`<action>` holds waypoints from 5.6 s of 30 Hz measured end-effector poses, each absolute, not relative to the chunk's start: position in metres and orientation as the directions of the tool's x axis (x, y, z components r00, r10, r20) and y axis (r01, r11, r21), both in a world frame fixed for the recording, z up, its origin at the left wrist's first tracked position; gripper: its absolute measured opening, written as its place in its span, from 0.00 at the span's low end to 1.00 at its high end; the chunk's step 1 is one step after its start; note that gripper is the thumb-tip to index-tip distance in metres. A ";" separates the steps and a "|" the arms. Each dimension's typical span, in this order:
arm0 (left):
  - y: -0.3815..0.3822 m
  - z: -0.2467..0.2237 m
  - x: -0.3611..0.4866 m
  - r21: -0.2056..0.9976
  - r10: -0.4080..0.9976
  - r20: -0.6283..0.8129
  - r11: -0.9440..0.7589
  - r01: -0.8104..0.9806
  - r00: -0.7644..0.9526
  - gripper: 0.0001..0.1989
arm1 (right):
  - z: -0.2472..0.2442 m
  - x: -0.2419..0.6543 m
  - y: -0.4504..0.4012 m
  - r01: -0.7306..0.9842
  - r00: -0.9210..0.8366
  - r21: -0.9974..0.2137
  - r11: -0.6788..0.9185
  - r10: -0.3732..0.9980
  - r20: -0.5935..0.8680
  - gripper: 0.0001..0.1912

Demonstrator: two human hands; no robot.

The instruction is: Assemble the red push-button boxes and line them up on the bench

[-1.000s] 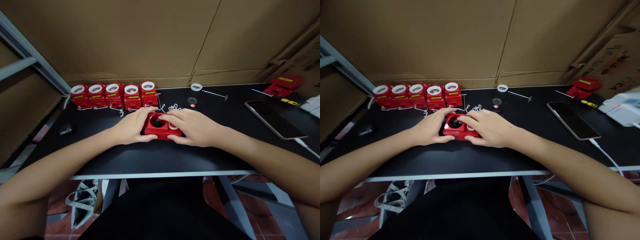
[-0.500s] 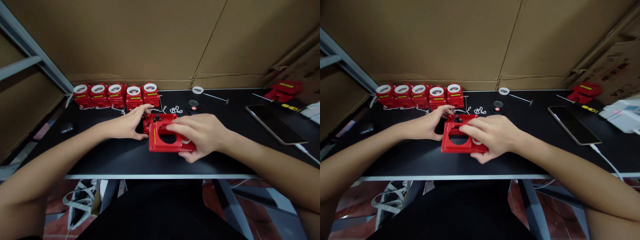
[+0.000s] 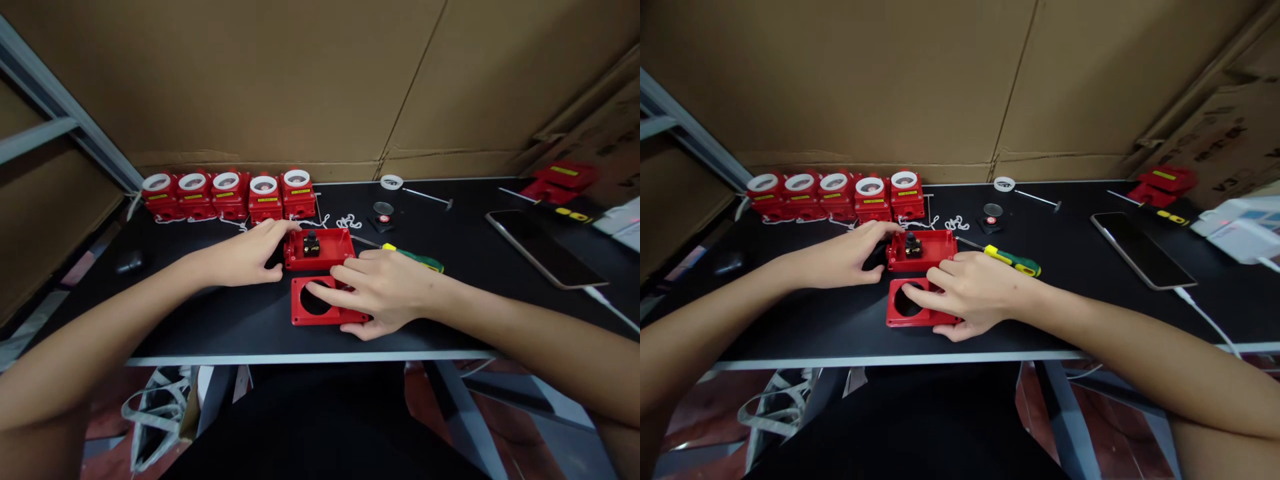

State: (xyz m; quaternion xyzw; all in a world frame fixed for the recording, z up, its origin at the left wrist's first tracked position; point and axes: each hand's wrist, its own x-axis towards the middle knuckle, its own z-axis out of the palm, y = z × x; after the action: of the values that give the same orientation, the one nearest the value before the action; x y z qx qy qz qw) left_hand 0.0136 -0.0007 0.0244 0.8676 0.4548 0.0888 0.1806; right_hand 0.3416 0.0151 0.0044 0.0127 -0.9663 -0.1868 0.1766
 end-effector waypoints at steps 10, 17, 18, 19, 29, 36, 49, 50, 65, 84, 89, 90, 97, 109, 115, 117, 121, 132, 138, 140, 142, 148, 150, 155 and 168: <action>-0.018 0.041 0.020 0.519 0.824 -0.054 -0.459 0.721 0.563 0.38 | 0.003 0.339 0.015 0.056 -0.937 0.429 0.902 -0.101 0.334 0.30; -0.019 0.032 0.021 0.475 0.801 -0.005 -0.525 0.706 0.598 0.39 | 0.004 0.337 0.018 0.020 -0.935 0.452 0.892 -0.143 0.323 0.32; -0.019 0.031 0.021 0.463 0.797 0.010 -0.539 0.703 0.604 0.37 | 0.006 0.337 0.019 0.013 -0.929 0.462 0.887 -0.160 0.333 0.31; -0.019 0.029 0.021 0.455 0.792 0.025 -0.552 0.699 0.610 0.36 | 0.009 0.339 0.021 0.003 -0.919 0.477 0.879 -0.185 0.347 0.30; -0.019 0.024 0.024 0.400 0.769 0.063 -0.604 0.690 0.636 0.30 | 0.049 0.398 0.094 0.716 -0.690 0.148 0.683 0.659 0.298 0.20; -0.021 0.029 0.025 0.366 0.770 0.011 -0.597 0.714 0.638 0.27 | 0.032 0.415 0.137 0.700 -0.714 0.065 0.711 0.698 0.053 0.21; -0.021 0.030 0.027 0.320 0.755 0.022 -0.626 0.711 0.655 0.10 | 0.032 0.405 0.128 0.771 -0.635 0.015 0.637 0.770 -0.053 0.17; -0.021 0.030 0.027 0.318 0.755 0.026 -0.627 0.711 0.655 0.10 | 0.031 0.407 0.130 0.772 -0.635 0.001 0.636 0.770 -0.060 0.17; -0.020 0.025 0.026 0.279 0.748 0.041 -0.645 0.712 0.662 0.10 | -0.020 0.441 0.199 0.745 -0.625 -0.054 0.665 0.723 0.296 0.25; -0.019 0.019 0.026 0.247 0.746 0.045 -0.653 0.716 0.664 0.12 | 0.012 0.448 0.186 0.793 -0.491 -0.118 0.598 0.741 0.459 0.27; -0.020 0.021 0.026 0.218 0.745 0.041 -0.657 0.722 0.666 0.12 | -0.020 0.443 0.200 0.751 -0.565 -0.112 0.650 0.722 0.399 0.23; -0.020 0.021 0.026 0.202 0.744 0.035 -0.659 0.724 0.668 0.13 | -0.023 0.443 0.203 0.748 -0.570 -0.115 0.654 0.721 0.394 0.22; -0.021 0.023 0.028 0.178 0.748 0.019 -0.656 0.734 0.664 0.14 | -0.034 0.446 0.211 0.783 -0.492 -0.163 0.600 0.759 0.428 0.24; -0.020 0.024 0.028 0.150 0.732 0.021 -0.676 0.722 0.681 0.15 | -0.044 0.429 0.216 0.883 -0.296 -0.257 0.394 0.890 0.346 0.32; -0.019 0.025 0.029 0.138 0.731 0.018 -0.677 0.723 0.682 0.16 | -0.002 0.426 0.197 0.910 -0.327 -0.197 0.365 0.923 0.201 0.29; -0.019 0.025 0.030 0.136 0.727 0.018 -0.681 0.719 0.686 0.17 | 0.014 0.430 0.183 0.917 -0.345 -0.163 0.365 0.928 0.139 0.31; -0.018 0.022 0.031 0.121 0.725 0.035 -0.687 0.717 0.688 0.18 | 0.034 0.457 0.132 0.929 -0.354 -0.098 0.356 0.934 0.040 0.32; -0.014 0.015 0.032 0.158 0.720 0.096 -0.693 0.704 0.687 0.17 | 0.019 0.504 -0.074 0.865 -0.380 -0.252 0.434 0.895 0.235 0.27; -0.015 0.016 0.033 0.156 0.724 0.089 -0.688 0.708 0.684 0.18 | 0.018 0.443 -0.061 0.650 -0.692 -0.124 0.749 0.652 0.309 0.24; -0.016 0.018 0.033 0.165 0.730 0.075 -0.681 0.713 0.680 0.18 | 0.021 0.429 -0.042 0.599 -0.757 -0.059 0.799 0.588 0.284 0.25; -0.017 0.020 0.033 0.168 0.732 0.057 -0.677 0.717 0.678 0.18 | 0.026 0.418 -0.020 0.558 -0.810 0.030 0.830 0.535 0.240 0.22; -0.020 0.024 0.034 0.154 0.757 0.024 -0.648 0.746 0.653 0.19 | 0.051 0.401 0.038 0.426 -0.898 -0.075 0.901 0.432 0.082 0.08; -0.020 0.024 0.035 0.146 0.757 0.024 -0.649 0.746 0.653 0.20 | 0.064 0.401 0.048 0.442 -0.887 -0.145 0.885 0.455 0.073 0.13; -0.021 0.023 0.037 0.090 0.756 0.019 -0.653 0.752 0.655 0.21 | 0.077 0.395 0.047 0.477 -0.821 -0.303 0.825 0.541 0.181 0.20; -0.041 0.049 0.037 0.041 0.822 0.270 -0.530 0.847 0.502 0.11 | 0.007 0.336 0.005 0.177 -0.737 -0.107 0.978 0.204 0.645 0.25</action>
State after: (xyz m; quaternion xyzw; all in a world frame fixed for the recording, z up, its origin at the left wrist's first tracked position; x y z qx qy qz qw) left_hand 0.0371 -0.0411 0.0493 0.8651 0.4822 0.1292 -0.0484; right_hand 0.3359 0.0046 0.0073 -0.1023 -0.9316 0.0192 0.3482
